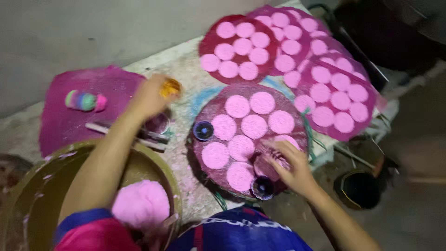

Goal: The person presses pink dough with a wooden hand press to mold round cake discs onto round trays, stacks the filled trays, covers them with woven bamboo lids, and refills the press with more dough from a large basin. They repeat the molding cycle, adding molded discs to trays on the work table.

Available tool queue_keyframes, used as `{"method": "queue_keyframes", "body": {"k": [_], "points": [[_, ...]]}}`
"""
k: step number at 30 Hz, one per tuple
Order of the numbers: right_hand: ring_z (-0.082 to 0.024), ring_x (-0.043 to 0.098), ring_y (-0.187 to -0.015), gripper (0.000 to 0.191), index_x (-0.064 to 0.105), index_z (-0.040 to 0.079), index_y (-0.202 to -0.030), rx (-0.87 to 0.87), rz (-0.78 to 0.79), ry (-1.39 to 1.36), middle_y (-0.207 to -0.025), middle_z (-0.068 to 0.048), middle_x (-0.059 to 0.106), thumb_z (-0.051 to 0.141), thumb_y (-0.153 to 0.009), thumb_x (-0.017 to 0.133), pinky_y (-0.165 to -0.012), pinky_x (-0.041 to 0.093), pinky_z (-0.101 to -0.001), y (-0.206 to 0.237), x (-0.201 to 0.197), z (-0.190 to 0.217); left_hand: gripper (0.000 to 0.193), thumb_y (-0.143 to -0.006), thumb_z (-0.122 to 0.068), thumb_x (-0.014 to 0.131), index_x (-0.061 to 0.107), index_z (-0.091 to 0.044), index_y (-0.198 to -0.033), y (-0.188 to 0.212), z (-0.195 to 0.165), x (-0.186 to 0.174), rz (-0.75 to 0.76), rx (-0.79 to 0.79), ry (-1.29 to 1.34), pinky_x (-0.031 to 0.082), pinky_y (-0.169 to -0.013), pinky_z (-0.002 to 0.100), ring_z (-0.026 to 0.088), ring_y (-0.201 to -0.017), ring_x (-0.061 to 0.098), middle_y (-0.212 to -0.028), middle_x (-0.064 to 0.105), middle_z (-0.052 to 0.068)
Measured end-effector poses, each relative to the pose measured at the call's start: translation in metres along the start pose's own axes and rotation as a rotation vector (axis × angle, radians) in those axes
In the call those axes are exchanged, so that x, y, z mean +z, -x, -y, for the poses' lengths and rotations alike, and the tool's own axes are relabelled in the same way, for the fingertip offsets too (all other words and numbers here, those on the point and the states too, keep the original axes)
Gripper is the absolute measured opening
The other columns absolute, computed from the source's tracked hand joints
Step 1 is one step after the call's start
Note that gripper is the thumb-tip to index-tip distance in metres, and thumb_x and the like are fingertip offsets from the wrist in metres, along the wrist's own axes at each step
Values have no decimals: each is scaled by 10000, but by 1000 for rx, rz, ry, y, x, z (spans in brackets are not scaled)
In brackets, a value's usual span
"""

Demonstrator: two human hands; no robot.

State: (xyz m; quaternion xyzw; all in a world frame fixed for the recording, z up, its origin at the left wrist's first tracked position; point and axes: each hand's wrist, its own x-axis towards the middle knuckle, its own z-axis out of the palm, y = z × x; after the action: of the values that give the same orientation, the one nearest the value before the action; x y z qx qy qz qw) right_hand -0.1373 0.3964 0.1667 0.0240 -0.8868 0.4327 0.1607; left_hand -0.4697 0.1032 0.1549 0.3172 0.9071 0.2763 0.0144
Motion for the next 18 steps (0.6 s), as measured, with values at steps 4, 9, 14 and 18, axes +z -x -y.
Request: {"method": "queue_keyframes", "body": {"k": [4,9,14,18], "points": [[-105,645,-908,426,582,40,-1385,244,101,-547,-1052,-64,661,82,-972,677,-814,546,-276,-40,25,-9,422,-817,-254,773,668,-89,-1190,59,-134,40,122,392,135,556,-833,457,373,-1010,663,-1100,626,164],[-111,697,-933,195,683,5,-1174,120,41,-313,-1030,-64,746,68,-992,650,-816,577,-274,-65,24,-56,603,-850,-290,767,528,-31,-1339,74,-191,39,105,340,397,572,-808,417,323,-942,677,-1106,591,173],[-206,742,-858,230,745,27,-1144,136,-135,81,-995,-145,764,82,-927,693,-756,581,-317,-116,-27,-152,580,-911,-305,744,530,-55,-1388,87,-190,35,31,320,261,533,-875,437,342,-1021,642,-1158,593,192],[-260,737,-709,206,743,25,-1118,323,-35,167,-857,-171,749,119,-964,644,-672,566,-379,-133,-41,-215,521,-911,-278,724,575,-101,-1378,123,-164,13,-57,137,142,521,-913,439,356,-1083,638,-1210,614,184]]}}
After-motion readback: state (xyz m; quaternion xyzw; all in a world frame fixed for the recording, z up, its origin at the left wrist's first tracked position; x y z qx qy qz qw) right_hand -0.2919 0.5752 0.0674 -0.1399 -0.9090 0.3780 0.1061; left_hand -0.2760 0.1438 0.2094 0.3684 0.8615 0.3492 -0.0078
